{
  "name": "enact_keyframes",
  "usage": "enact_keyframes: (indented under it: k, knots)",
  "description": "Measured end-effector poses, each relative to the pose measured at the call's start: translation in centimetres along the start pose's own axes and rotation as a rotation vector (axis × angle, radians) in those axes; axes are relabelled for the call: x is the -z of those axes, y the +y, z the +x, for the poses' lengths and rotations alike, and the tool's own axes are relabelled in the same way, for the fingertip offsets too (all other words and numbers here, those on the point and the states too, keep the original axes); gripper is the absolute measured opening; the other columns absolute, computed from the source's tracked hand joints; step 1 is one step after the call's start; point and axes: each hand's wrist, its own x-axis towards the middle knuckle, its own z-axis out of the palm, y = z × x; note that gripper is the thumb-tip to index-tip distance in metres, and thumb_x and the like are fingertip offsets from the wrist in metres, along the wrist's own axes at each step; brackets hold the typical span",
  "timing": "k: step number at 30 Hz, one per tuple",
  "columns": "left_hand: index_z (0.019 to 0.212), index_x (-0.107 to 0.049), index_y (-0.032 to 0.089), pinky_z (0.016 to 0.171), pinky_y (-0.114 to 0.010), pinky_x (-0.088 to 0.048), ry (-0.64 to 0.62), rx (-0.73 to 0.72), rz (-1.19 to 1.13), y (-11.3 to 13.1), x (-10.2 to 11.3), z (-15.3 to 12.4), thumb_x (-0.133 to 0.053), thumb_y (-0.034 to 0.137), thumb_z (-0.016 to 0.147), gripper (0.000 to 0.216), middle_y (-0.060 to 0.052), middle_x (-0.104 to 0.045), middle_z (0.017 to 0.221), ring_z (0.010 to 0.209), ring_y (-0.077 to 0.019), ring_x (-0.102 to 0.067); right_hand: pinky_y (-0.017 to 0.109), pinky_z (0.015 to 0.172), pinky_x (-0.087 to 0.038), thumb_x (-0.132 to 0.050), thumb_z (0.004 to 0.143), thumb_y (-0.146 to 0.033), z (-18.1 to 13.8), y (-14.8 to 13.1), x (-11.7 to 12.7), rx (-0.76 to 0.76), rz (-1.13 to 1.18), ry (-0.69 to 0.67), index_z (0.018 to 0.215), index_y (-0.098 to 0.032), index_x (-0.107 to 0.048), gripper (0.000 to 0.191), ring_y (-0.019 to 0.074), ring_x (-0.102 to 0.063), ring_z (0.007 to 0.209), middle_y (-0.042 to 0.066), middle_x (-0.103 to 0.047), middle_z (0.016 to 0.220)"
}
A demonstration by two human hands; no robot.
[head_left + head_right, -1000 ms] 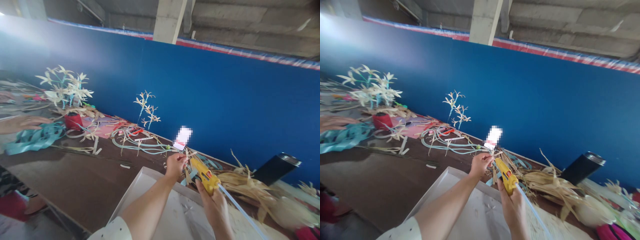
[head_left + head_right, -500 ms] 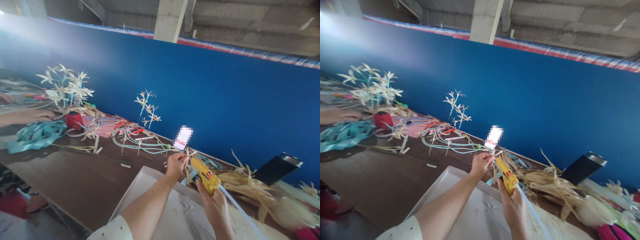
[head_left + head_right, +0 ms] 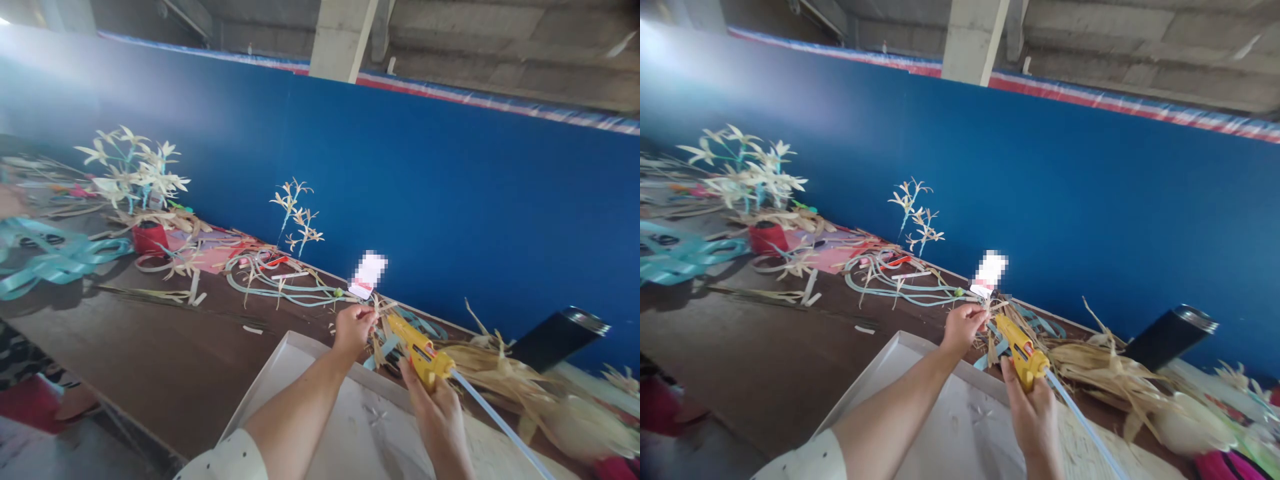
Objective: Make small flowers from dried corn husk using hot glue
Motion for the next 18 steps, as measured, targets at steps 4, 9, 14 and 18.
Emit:
enact_keyframes:
  k: [4,9,14,18]
  knots:
    - [0.072,-0.067,0.013,0.056,-0.019,-0.05,0.003,-0.016,0.023,0.0,0.0,-0.1,-0.061,0.021,0.072,0.01,-0.004,-0.067,0.065,0.059,-0.0113,-0.061,0.025,0.076,-0.046,-0.064,0.07,-0.052,0.1,0.4,0.0,-0.02,0.04,-0.008,0.099,-0.012,-0.067,0.05,0.0257,-0.06,0.097,0.009,-0.069,0.098]
    - [0.075,-0.067,0.013,0.056,-0.02,-0.051,0.027,0.013,-0.005,-0.3,0.0,0.1,-0.062,0.02,0.071,0.009,-0.003,-0.066,0.065,0.061,-0.0119,-0.061,0.027,0.083,-0.044,-0.065,0.071,-0.049,0.0,0.6,-0.2,0.018,0.179,0.053,0.111,-0.013,-0.062,0.054,0.025,-0.057,0.104,0.008,-0.065,0.108]
    - [0.075,-0.067,0.013,0.057,-0.022,-0.052,0.008,-0.027,0.004,-0.2,0.1,0.0,-0.062,0.023,0.071,0.012,-0.003,-0.065,0.065,0.059,-0.0123,-0.061,0.027,0.083,-0.043,-0.066,0.071,-0.048,0.1,1.3,-0.2,-0.032,0.268,0.052,0.104,-0.015,-0.064,0.046,0.0241,-0.057,0.102,0.006,-0.066,0.103]
    - [0.073,-0.067,0.013,0.056,-0.022,-0.051,-0.003,-0.038,0.035,0.1,0.1,-0.2,-0.061,0.023,0.072,0.011,-0.003,-0.065,0.064,0.057,-0.0118,-0.06,0.025,0.076,-0.045,-0.065,0.071,-0.049,0.1,1.0,-0.2,-0.049,0.235,0.013,0.094,-0.015,-0.065,0.041,0.0235,-0.059,0.091,0.004,-0.067,0.086]
